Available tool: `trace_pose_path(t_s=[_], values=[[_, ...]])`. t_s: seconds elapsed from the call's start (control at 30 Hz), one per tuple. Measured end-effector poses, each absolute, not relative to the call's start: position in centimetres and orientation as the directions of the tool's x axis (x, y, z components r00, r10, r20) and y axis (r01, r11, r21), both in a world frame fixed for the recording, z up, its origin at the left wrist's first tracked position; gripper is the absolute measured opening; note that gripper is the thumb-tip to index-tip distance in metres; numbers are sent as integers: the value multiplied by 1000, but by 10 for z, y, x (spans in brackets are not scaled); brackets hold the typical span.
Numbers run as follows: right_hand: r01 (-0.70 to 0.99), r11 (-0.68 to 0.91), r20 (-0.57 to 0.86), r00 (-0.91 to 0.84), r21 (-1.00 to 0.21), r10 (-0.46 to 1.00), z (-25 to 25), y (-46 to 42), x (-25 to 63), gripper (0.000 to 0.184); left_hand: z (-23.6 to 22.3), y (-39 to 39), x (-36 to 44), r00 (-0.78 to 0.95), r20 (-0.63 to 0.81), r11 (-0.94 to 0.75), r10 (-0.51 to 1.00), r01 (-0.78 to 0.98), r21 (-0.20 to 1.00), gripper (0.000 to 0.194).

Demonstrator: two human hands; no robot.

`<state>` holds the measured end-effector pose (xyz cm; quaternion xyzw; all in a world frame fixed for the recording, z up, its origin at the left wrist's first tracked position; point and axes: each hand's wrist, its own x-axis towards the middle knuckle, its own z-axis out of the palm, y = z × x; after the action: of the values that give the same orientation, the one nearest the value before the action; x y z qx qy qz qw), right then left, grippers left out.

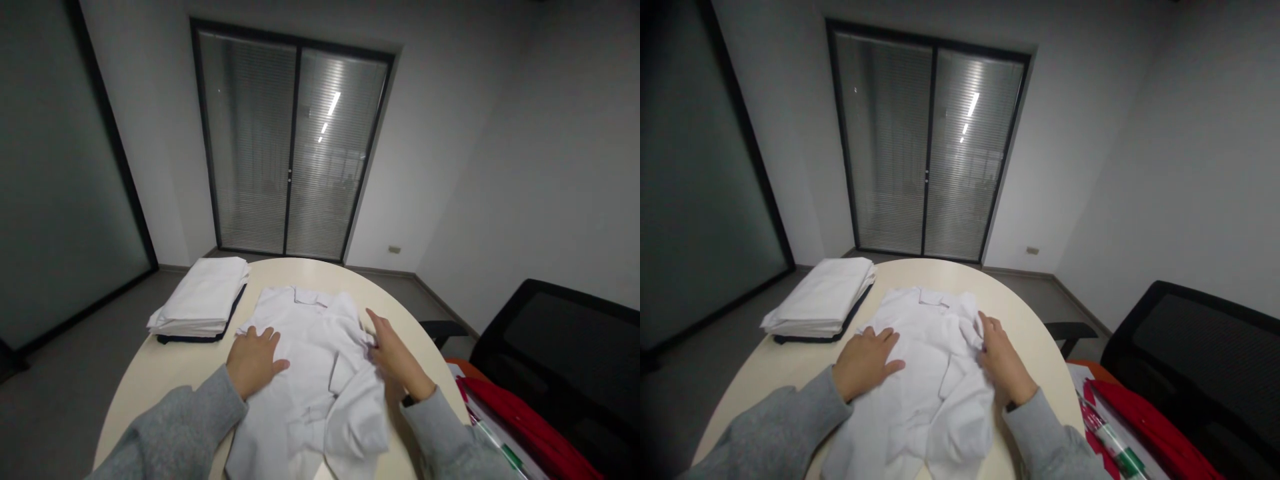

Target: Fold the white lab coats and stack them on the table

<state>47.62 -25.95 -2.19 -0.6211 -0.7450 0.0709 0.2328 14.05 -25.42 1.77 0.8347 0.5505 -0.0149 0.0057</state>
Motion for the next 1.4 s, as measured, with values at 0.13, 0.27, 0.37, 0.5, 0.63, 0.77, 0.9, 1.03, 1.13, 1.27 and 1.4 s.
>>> trace_pose_path(t_s=[0.13, 0.27, 0.37, 0.5, 0.63, 0.77, 0.9, 1.03, 1.13, 1.27, 1.4], values=[[940, -87, 102, 127, -329, 987, -23, -256, 531, 90, 13, -254, 138, 396, -55, -398, 917, 917, -27, 58], [929, -253, 56, 277, -269, 959, -20, -266, 553, 74, 9, -254, 136, 401, -48, -402, 915, 915, -25, 60], [943, -258, 126, 288, -210, 949, -11, -276, 540, 70, 10, -255, 135, 415, -44, -416, 909, 909, -14, 59], [990, 87, 221, -61, -109, 973, 16, -295, 487, 76, 12, -255, 132, 426, -19, -426, 904, 905, 8, 58], [903, 395, 130, -377, -170, 917, 37, -338, 423, 71, 9, -254, 129, 433, 1, -433, 901, 901, 21, 55], [741, 671, 111, -667, -3, 737, 12, -392, 393, 67, 6, -252, 129, 433, 4, -433, 902, 901, 20, 57], [804, 544, 256, -593, 242, 763, -18, -420, 398, 55, 3, -249, 127, 433, -13, -433, 901, 901, 28, 60], [920, 245, 234, -322, 305, 917, -11, -422, 405, 54, -4, -242, 124, 425, -8, -425, 905, 905, 34, 60], [950, 185, 187, -235, 253, 954, 2, -416, 414, 54, -13, -233, 121, 405, -11, -404, 914, 913, 54, 59], [985, 152, 312, -171, 82, 935, 17, -414, 430, 53, -20, -221, 116, 382, 79, -388, 921, 916, 99, 54], [955, 286, 375, -238, -77, 896, 39, -431, 427, 40, -6, -219, 116, 459, 283, -500, 842, 861, 95, 44]])
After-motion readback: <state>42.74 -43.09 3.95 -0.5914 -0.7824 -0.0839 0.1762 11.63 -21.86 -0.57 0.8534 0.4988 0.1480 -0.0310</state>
